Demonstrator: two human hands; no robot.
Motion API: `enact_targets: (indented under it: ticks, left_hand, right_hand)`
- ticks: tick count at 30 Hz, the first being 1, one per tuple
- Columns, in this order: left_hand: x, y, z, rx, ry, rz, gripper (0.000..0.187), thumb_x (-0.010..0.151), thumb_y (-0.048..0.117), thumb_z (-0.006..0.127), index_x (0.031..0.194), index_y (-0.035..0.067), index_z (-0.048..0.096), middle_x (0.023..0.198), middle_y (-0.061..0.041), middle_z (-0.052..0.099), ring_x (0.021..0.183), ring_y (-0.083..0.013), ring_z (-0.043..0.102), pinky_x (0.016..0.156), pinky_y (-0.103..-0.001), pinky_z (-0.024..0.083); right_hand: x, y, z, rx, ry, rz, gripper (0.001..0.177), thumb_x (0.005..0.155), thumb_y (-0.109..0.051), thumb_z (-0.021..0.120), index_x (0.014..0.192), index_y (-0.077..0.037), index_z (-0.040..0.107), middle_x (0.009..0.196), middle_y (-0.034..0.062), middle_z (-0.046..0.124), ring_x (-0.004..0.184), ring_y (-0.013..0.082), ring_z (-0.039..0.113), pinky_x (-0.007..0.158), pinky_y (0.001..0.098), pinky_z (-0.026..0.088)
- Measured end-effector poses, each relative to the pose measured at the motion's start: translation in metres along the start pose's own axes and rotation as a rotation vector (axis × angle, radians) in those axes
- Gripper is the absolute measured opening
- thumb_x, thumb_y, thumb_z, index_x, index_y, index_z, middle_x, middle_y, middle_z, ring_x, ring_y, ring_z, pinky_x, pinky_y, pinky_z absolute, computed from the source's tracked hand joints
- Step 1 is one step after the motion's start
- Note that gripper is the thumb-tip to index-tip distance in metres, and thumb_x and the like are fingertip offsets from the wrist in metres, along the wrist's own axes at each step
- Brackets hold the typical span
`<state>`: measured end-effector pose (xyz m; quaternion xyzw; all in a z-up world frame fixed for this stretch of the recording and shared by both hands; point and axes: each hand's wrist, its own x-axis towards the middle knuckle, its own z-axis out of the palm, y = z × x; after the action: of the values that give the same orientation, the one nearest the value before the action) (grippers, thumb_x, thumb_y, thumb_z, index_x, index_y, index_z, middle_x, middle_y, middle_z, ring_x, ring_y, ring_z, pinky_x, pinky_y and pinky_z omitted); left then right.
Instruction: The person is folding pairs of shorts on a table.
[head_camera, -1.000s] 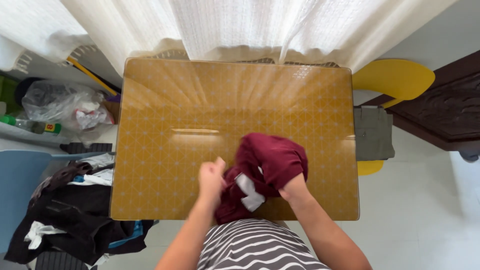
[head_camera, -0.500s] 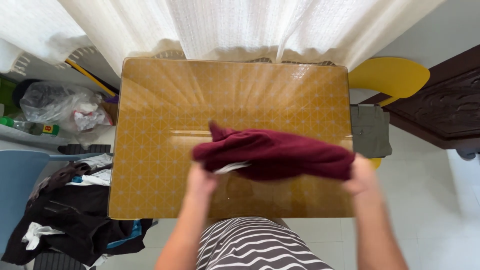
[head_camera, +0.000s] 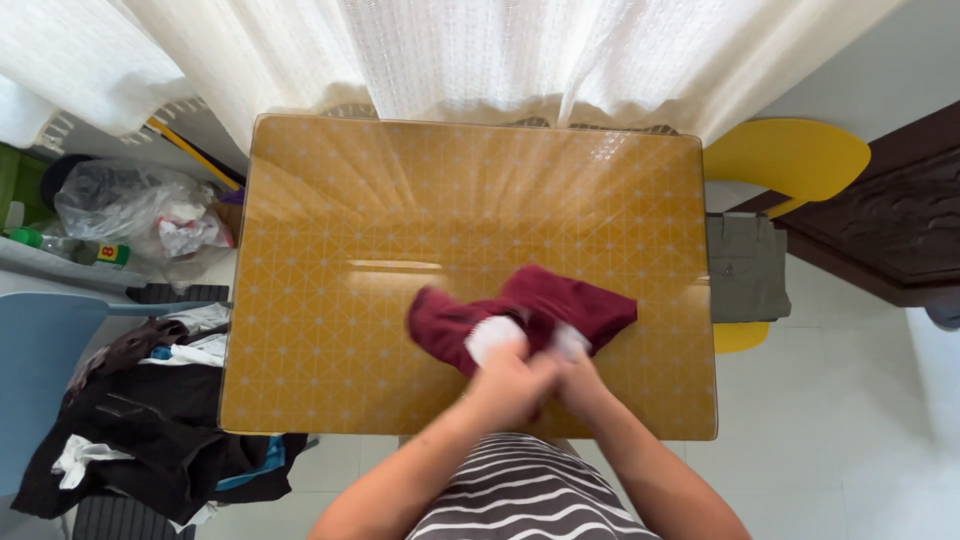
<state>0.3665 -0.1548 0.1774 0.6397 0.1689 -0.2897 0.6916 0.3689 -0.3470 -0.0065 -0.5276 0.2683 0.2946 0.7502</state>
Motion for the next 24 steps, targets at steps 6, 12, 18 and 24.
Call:
enact_targets:
  ticks: [6,12,18,24]
  left_hand:
    - [-0.01,-0.042,0.043,0.221,-0.47,0.401,0.023,0.092,0.023,0.074,0.101,0.002,0.074,0.076,-0.004,0.069,0.074,-0.0124,0.064,0.068,-0.033,0.054]
    - [0.02,-0.023,-0.017,0.179,-0.255,0.321,0.025,0.087,0.025,0.077,0.099,0.003,0.074,0.094,-0.004,0.075,0.093,-0.0137,0.07,0.088,-0.032,0.057]
    - [0.052,-0.024,-0.165,-0.446,0.241,0.296,0.019,0.095,0.017,0.065,0.1,0.002,0.075,0.092,-0.006,0.078,0.079,-0.0163,0.071,0.075,-0.031,0.058]
    - [0.035,0.015,-0.17,-0.163,0.279,0.496,0.025,0.098,0.016,0.065,0.116,0.0,0.071,0.104,-0.004,0.074,0.093,-0.0108,0.067,0.085,-0.028,0.055]
  right_hand:
    - [-0.011,-0.01,-0.003,0.048,-0.008,0.032,0.026,0.088,-0.002,0.051,0.106,-0.012,0.067,0.1,0.0102,0.069,0.088,0.0233,0.067,0.079,0.0415,0.056]
    - [-0.026,-0.053,0.002,0.098,-0.017,0.062,0.032,0.093,-0.016,0.052,0.121,-0.009,0.063,0.116,0.0114,0.068,0.101,0.0243,0.067,0.087,0.0433,0.056]
    - [-0.045,-0.087,-0.012,0.137,-0.038,0.092,0.047,0.097,-0.029,0.052,0.137,-0.005,0.059,0.132,0.0127,0.067,0.113,0.0254,0.067,0.095,0.0451,0.056]
    - [-0.046,-0.071,-0.16,-0.439,-0.223,-0.088,0.029,0.1,-0.017,0.064,0.12,0.005,0.069,0.111,0.0131,0.07,0.097,0.0209,0.064,0.082,0.0359,0.055]
